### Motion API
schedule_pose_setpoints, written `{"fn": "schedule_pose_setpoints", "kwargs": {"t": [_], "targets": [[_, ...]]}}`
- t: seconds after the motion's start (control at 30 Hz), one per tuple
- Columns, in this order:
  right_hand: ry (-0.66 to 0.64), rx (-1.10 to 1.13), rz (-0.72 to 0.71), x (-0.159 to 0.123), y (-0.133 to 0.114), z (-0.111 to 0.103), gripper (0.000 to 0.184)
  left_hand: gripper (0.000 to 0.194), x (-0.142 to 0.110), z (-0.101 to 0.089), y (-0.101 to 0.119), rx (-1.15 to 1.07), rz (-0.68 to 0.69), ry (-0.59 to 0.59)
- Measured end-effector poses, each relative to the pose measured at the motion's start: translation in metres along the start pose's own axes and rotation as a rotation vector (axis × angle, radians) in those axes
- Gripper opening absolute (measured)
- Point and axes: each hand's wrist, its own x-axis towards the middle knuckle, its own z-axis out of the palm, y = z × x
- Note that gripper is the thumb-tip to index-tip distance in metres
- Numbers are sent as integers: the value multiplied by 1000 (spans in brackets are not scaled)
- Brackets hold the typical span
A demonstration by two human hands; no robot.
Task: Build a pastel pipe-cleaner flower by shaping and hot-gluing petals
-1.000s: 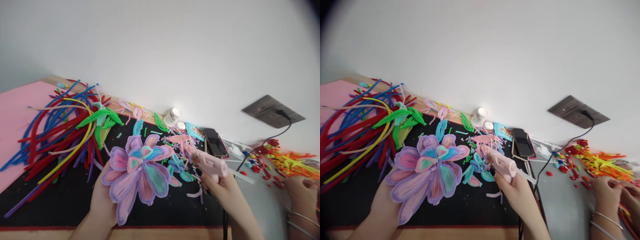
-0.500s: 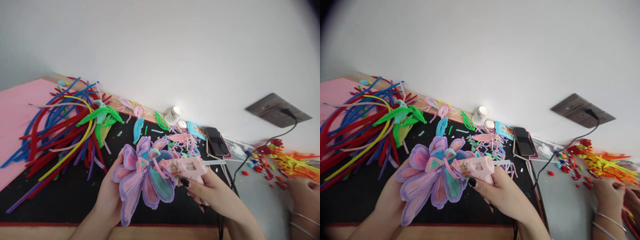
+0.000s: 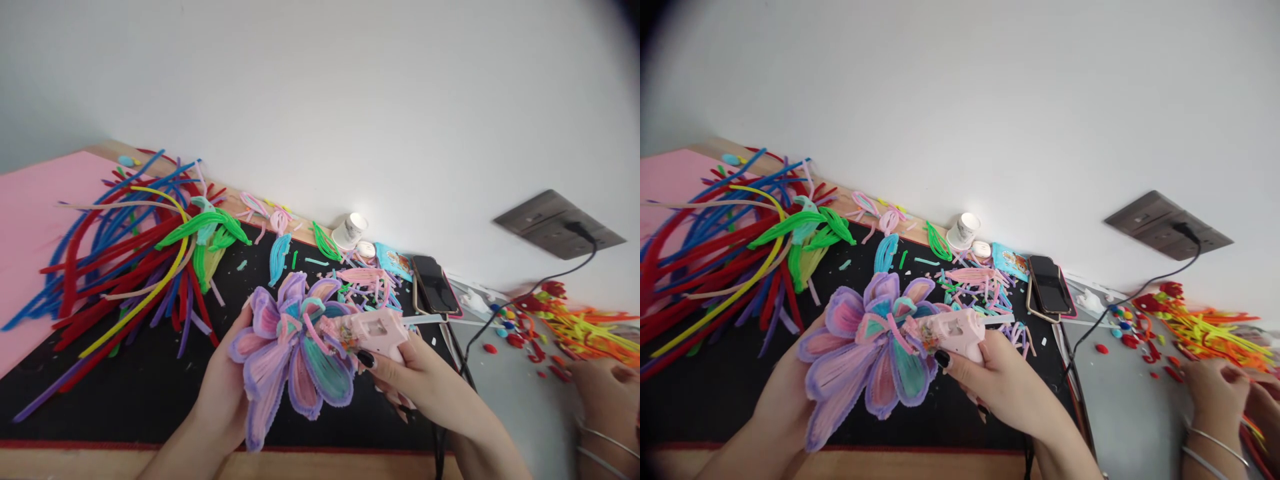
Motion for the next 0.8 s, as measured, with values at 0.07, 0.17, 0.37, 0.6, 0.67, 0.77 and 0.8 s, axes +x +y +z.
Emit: {"fn": "schedule_pose_setpoints", "kwargs": {"t": [0.07,0.17,0.37,0.6,0.67,0.77,0.8], "targets": [[7,-14,5,-1,-1,1,46,26,-1,1,0,17,11,-28],[26,-29,9,-2,-2,2,47,20,0,3,0,31,16,-54],[70,-45,-27,-2,-6,4,34,20,-1,3,0,51,20,-45],[74,-84,3,-3,-9,4,33,29,-2,6,2,57,3,13],[79,-86,5,-4,-10,5,32,29,-2,7,2,55,-2,21],[89,-88,18,-5,-11,5,31,27,-3,8,2,55,2,21],[91,-93,23,-6,-12,6,30,26,-3,8,2,55,3,20]]}}
